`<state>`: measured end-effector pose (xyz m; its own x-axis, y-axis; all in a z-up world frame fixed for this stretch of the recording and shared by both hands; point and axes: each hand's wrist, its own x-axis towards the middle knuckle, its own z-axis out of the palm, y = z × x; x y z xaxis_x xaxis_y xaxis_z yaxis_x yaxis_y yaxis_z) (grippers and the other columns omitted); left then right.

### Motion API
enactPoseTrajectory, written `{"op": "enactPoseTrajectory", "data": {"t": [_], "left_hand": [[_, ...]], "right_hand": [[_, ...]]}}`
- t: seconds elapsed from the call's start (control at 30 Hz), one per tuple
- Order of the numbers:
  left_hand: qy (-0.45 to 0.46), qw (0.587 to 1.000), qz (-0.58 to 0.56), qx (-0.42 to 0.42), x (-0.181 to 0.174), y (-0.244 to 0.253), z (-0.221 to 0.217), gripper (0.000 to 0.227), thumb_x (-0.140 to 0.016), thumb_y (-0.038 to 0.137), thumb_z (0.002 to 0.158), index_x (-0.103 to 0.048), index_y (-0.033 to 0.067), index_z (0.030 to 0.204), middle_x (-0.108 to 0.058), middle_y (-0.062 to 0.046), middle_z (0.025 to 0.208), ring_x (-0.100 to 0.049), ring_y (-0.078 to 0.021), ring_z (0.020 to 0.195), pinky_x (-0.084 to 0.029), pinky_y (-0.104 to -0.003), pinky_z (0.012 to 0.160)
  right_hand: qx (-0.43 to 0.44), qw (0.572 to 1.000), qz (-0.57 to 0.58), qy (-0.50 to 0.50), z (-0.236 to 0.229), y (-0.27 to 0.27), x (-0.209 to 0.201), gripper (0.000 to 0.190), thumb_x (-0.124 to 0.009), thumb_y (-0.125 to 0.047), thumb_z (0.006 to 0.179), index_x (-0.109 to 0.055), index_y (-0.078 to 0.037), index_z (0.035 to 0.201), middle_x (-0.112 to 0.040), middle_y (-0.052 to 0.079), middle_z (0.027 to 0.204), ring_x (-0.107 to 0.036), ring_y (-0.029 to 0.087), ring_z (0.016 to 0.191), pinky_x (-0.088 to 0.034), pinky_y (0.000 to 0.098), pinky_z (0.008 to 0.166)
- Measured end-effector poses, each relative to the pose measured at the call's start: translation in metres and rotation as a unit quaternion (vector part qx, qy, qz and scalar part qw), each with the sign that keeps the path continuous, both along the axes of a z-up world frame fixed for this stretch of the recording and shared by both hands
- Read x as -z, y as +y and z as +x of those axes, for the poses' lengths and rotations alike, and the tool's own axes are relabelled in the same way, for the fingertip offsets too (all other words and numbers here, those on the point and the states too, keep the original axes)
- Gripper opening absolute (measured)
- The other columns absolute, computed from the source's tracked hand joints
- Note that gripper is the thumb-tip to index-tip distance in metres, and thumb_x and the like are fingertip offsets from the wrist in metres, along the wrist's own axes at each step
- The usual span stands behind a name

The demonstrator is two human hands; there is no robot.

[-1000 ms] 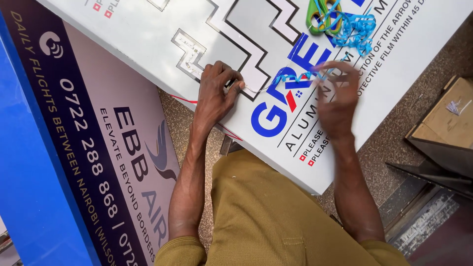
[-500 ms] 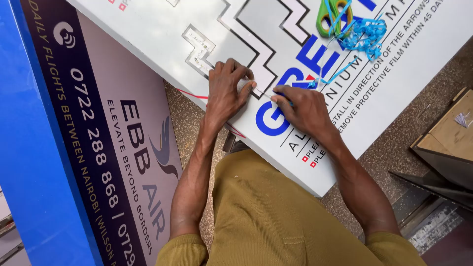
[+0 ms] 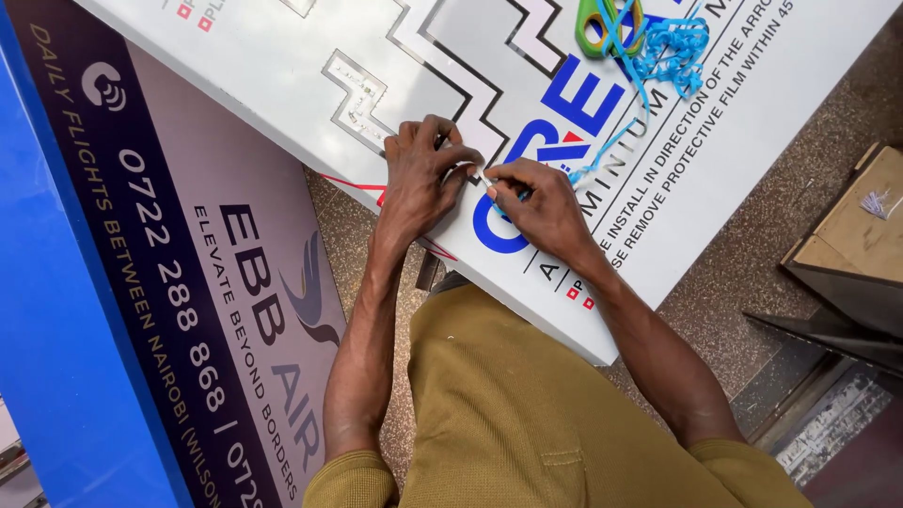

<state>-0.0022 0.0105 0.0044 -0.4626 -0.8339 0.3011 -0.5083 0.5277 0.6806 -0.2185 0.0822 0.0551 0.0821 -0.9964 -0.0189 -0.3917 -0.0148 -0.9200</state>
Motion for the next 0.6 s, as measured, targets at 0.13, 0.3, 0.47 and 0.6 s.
{"op": "enactPoseTrajectory", "data": {"t": [0.13,0.3,0.47,0.6], "left_hand": [[0.009,1.0,0.006,0.009,0.001,-0.001,-0.001,0.003,-0.082,0.031,0.103,-0.083,0.029,0.101,-0.055,0.001,0.113,-0.052,-0.0292,0.113,-0.036,-0.048,0.092],[0.025,1.0,0.012,-0.007,0.0,0.004,-0.002,0.004,-0.083,0.03,0.102,-0.081,0.0276,0.098,-0.055,0.002,0.111,-0.054,-0.0295,0.116,-0.036,-0.048,0.093],[0.08,0.995,0.062,-0.018,-0.004,0.008,0.001,0.025,-0.083,0.026,0.105,-0.076,0.026,0.129,-0.065,-0.004,0.114,-0.058,-0.0327,0.119,-0.039,-0.05,0.098],[0.112,0.988,0.104,-0.024,0.0,0.001,0.003,0.047,-0.078,0.032,0.112,-0.068,0.0284,0.158,-0.075,-0.001,0.114,-0.063,-0.029,0.122,-0.042,-0.047,0.107]], "right_hand": [[-0.03,0.991,-0.078,0.101,-0.007,-0.004,0.006,0.021,-0.075,-0.004,0.109,-0.086,-0.001,0.127,-0.075,0.017,0.092,-0.071,0.029,0.079,-0.058,0.0415,0.071],[-0.058,0.973,-0.147,0.171,-0.017,-0.023,0.011,0.019,-0.067,-0.011,0.117,-0.084,-0.005,0.123,-0.066,0.015,0.094,-0.066,0.037,0.091,-0.055,0.0482,0.077],[-0.111,0.972,-0.12,0.168,-0.022,-0.044,0.006,0.015,-0.075,-0.017,0.115,-0.083,-0.005,0.116,-0.062,0.015,0.091,-0.065,0.039,0.09,-0.052,0.0517,0.079],[-0.147,0.97,-0.055,0.187,-0.022,-0.06,-0.004,0.005,-0.082,-0.01,0.105,-0.082,-0.006,0.102,-0.064,0.011,0.086,-0.067,0.037,0.087,-0.051,0.0522,0.076]]}}
